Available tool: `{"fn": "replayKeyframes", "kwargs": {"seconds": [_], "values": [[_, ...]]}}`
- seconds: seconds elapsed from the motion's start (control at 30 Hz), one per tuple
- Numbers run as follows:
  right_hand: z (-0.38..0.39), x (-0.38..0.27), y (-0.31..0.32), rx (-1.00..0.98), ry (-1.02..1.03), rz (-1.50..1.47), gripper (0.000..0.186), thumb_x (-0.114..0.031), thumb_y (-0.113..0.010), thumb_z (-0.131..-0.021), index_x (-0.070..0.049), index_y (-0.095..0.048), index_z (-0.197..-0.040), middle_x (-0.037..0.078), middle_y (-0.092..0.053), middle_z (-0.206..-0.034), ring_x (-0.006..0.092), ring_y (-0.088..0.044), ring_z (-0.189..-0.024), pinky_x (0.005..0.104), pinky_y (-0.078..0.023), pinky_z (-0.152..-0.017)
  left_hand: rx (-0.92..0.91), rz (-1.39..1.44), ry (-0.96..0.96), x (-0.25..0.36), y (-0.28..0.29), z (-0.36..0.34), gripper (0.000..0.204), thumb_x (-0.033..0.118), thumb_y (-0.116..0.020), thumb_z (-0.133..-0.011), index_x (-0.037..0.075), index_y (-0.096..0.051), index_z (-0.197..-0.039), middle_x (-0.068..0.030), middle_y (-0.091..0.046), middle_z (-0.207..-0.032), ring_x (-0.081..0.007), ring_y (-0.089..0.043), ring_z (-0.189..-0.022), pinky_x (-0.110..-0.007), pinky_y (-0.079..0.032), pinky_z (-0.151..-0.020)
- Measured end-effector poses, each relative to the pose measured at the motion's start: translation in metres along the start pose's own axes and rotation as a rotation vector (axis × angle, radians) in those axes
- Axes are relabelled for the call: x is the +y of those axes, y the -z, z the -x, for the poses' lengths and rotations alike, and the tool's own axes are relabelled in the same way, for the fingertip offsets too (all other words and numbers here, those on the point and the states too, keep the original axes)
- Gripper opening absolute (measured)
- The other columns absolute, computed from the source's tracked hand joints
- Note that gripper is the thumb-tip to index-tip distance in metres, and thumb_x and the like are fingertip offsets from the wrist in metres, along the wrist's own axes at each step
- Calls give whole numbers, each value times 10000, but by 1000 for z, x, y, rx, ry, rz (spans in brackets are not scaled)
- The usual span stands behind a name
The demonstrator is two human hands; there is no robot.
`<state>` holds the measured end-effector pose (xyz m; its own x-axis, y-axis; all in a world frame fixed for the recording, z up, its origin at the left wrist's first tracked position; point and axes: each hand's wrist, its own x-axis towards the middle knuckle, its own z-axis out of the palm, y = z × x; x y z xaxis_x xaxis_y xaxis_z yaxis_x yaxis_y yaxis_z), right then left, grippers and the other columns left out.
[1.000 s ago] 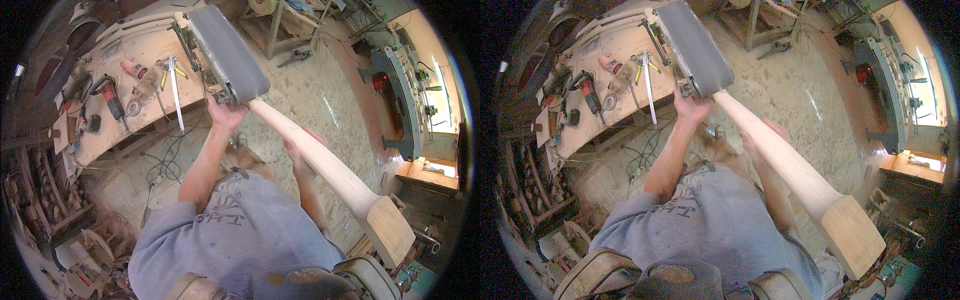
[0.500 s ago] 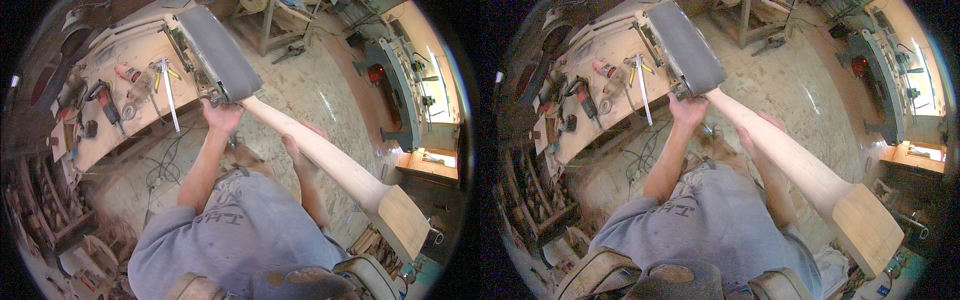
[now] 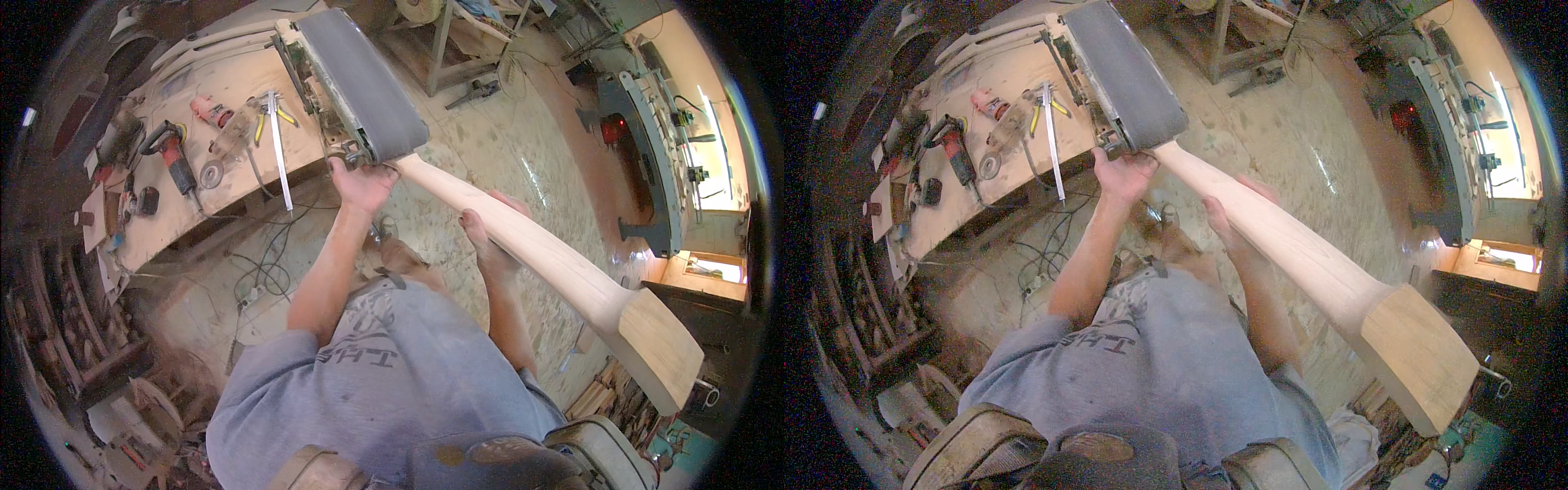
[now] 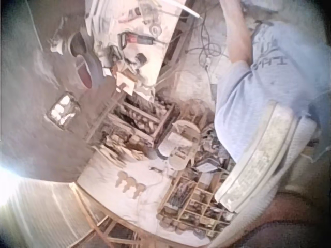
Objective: The person sands the surfaces of a wooden guitar neck using a belt sander. They measure the thickness of the neck with a caliper between sanding passes.
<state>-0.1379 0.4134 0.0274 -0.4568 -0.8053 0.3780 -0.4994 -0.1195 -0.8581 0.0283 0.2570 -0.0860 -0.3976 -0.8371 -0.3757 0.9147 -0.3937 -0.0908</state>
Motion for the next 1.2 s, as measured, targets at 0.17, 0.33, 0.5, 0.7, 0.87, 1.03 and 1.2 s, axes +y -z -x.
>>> {"fn": "replayKeyframes", "kwargs": {"seconds": [0.17, 0.33, 0.5, 0.7, 0.87, 1.03, 1.2], "values": [[-8, 7, -6, -54, 312, 254, 538, -115, -835, -832, 25, -512, -1238, 151, -663, -1015, 207, -698, -807, 327, -573, -792, 74, 46, 32, 9, -2, -12, 893, 738, -417, -951, 19, -408, -1480, -193, -444, -1508, -401, -447, -1362, -592, -366, -1155], [-1, 22, -9, -38, 178, 163, 546, -114, -834, -824, 27, -511, -1240, 141, -669, -1001, 193, -694, -839, 320, -573, -781, 24, 8, 3, 6, -5, -9, 880, 720, -441, -949, 15, -431, -1475, -210, -440, -1513, -411, -448, -1365, -592, -370, -1152], [-7, 16, -13, -25, 139, 80, 534, -96, -828, -823, 23, -514, -1238, 144, -672, -999, 198, -704, -810, 318, -588, -742, 178, 11, -3, 7, -9, -12, 914, 764, -352, -957, 13, -425, -1473, -211, -470, -1479, -400, -459, -1354, -580, -375, -1148], [-4, 18, -11, -41, 78, 39, 527, -86, -826, -827, 21, -502, -1228, 150, -674, -1000, 216, -713, -808, 320, -602, -727, 48, 86, 8, 11, 0, -15, 913, 774, -322, -960, 15, -421, -1458, -211, -464, -1468, -396, -479, -1324, -573, -388, -1133], [-9, 12, -17, -36, 63, 25, 520, -82, -827, -830, 18, -501, -1223, 148, -674, -997, 216, -713, -812, 322, -610, -718, 120, 4, 4, 7, -8, -9, 862, 731, -351, -975, 7, -440, -1435, -222, -476, -1454, -401, -480, -1325, -575, -400, -1124], [-12, 1, -13, -48, 37, -29, 492, -57, -811, -841, 9, -502, -1218, 142, -672, -988, 211, -711, -810, 321, -612, -719, 111, 47, -15, 10, -6, -9, 841, 710, -385, -972, 2, -457, -1421, -228, -469, -1460, -394, -476, -1329, -572, -399, -1125], [-8, 15, -19, -15, 96, 52, 479, -46, -815, -838, 8, -516, -1208, 141, -679, -995, 197, -707, -799, 310, -606, -721, 175, -29, 12, 9, -10, -12, 779, 677, -394, -978, 35, -487, -1409, -195, -492, -1455, -371, -475, -1337, -554, -411, -1117]]}}
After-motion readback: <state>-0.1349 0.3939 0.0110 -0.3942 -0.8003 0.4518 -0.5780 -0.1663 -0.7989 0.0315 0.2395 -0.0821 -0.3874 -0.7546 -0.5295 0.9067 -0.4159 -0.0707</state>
